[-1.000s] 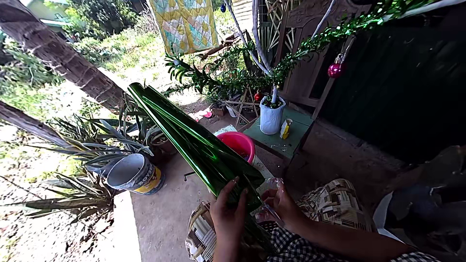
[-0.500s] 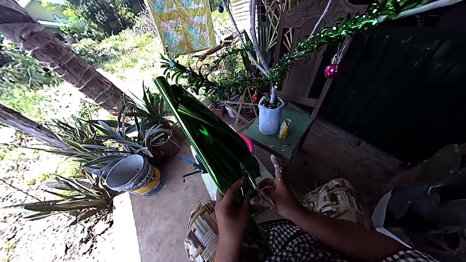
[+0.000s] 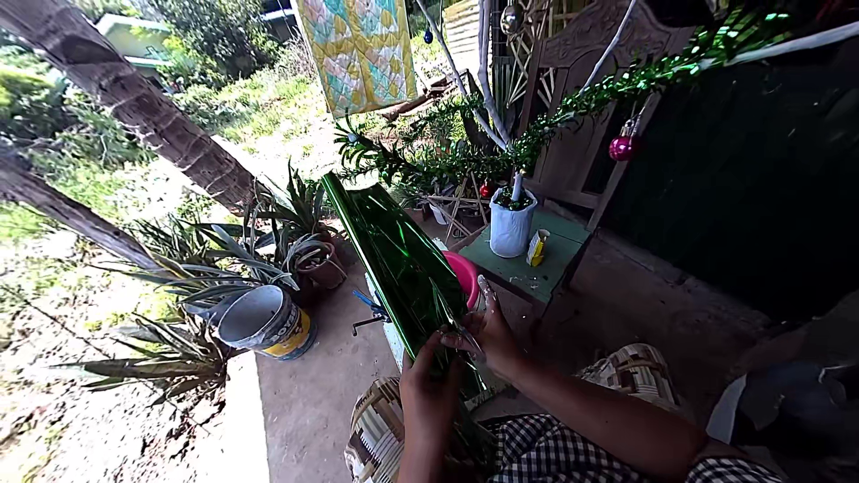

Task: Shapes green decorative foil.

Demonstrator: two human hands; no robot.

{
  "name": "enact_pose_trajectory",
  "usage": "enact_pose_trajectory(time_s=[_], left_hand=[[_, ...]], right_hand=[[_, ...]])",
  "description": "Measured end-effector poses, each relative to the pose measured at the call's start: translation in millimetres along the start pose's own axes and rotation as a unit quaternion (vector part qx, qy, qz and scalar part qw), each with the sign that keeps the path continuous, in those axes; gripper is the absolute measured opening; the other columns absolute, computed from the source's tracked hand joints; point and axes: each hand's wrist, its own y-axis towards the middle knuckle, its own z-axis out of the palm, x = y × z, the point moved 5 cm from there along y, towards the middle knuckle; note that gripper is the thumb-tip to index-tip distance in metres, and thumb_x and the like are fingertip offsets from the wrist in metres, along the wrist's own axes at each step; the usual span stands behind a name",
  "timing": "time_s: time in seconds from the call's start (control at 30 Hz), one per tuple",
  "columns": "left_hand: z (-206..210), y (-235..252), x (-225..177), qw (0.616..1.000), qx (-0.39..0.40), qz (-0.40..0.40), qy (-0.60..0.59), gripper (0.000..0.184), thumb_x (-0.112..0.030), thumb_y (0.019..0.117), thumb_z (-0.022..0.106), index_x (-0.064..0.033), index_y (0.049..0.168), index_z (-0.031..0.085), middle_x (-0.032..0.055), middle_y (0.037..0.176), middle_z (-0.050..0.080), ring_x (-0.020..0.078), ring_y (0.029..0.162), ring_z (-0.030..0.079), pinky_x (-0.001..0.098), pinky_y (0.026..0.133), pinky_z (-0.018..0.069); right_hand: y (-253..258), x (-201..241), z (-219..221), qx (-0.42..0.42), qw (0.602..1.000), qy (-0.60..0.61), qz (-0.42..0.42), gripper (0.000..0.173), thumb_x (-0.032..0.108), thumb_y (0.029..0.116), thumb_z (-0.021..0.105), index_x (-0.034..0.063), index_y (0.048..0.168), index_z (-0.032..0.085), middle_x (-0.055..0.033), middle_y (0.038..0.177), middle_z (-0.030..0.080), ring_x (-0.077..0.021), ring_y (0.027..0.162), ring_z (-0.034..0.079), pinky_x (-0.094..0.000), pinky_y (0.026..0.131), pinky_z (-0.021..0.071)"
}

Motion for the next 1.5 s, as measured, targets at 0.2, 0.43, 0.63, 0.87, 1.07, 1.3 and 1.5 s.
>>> enact_pose_trajectory(time_s=[0.2,0.43,0.63,0.87,1.07,1.3,1.5], left_hand=[[-2,-1,8,1.0,0.017,-0.02,0.011,0.058,-0.009,0.0773,0.079,-0.0013,0.133,0.067,0.0187,0.134,0.066,0.0137,0.119,0.065,0.0257,0.099,0.0515],[-1,-5,12,0.996,0.035,-0.07,0.028,0.066,-0.007,0.0789,0.079,-0.0016,0.142,0.06,0.0246,0.135,0.061,0.0188,0.114,0.066,0.0304,0.094,0.0544],[6,-6,9,0.995,0.061,-0.068,0.036,0.066,-0.005,0.0794,0.079,-0.0055,0.143,0.061,0.0226,0.137,0.061,0.0161,0.112,0.067,0.0279,0.091,0.0557],[10,-7,12,0.991,0.091,-0.088,0.037,0.067,-0.005,0.0818,0.079,-0.0082,0.145,0.059,0.0221,0.14,0.059,0.0167,0.116,0.066,0.0293,0.095,0.0549],[16,-5,17,0.987,0.113,-0.104,0.055,0.064,-0.006,0.0832,0.078,-0.0076,0.145,0.059,0.0225,0.139,0.06,0.0227,0.118,0.065,0.0349,0.097,0.0537],[26,-1,22,0.977,0.127,-0.146,0.085,0.064,-0.006,0.0833,0.078,-0.0091,0.145,0.06,0.0225,0.141,0.059,0.0274,0.119,0.065,0.0413,0.097,0.054],[38,6,31,0.954,0.167,-0.212,0.127,0.065,-0.007,0.0872,0.078,-0.0113,0.148,0.056,0.0248,0.143,0.056,0.031,0.118,0.065,0.0439,0.099,0.0535]], right_hand=[[16,-8,8,0.009,1.0,0.018,0.008,0.131,0.013,0.0731,0.092,0.0095,0.16,-0.006,-0.0109,0.097,0.063,-0.0105,0.078,0.068,-0.0243,0.073,0.0581],[33,-5,13,0.003,1.0,0.007,0.02,0.125,0.014,0.0765,0.09,0.0096,0.16,-0.003,-0.0101,0.097,0.063,-0.0085,0.074,0.065,-0.0225,0.065,0.054],[58,-1,16,-0.009,1.0,-0.002,0.018,0.114,0.017,0.0795,0.089,0.0093,0.16,0.008,-0.0128,0.097,0.064,-0.009,0.071,0.062,-0.024,0.065,0.0518],[91,-6,18,-0.035,0.999,0.001,0.021,0.11,0.016,0.0798,0.088,0.0109,0.159,0.013,-0.0133,0.092,0.065,-0.0135,0.071,0.061,-0.0297,0.066,0.0506],[120,-11,20,-0.047,0.998,-0.028,0.028,0.101,0.021,0.0834,0.086,0.0085,0.157,0.018,-0.016,0.099,0.067,-0.0193,0.079,0.063,-0.0366,0.073,0.0528],[152,-23,20,-0.05,0.998,-0.003,0.044,0.095,0.018,0.0858,0.084,0.0065,0.157,0.021,-0.0176,0.101,0.066,-0.0187,0.077,0.062,-0.0341,0.069,0.0518],[186,-39,20,-0.056,0.996,-0.006,0.067,0.091,0.018,0.0887,0.081,0.0047,0.155,0.021,-0.0185,0.105,0.066,-0.0185,0.079,0.062,-0.0343,0.069,0.0511]])
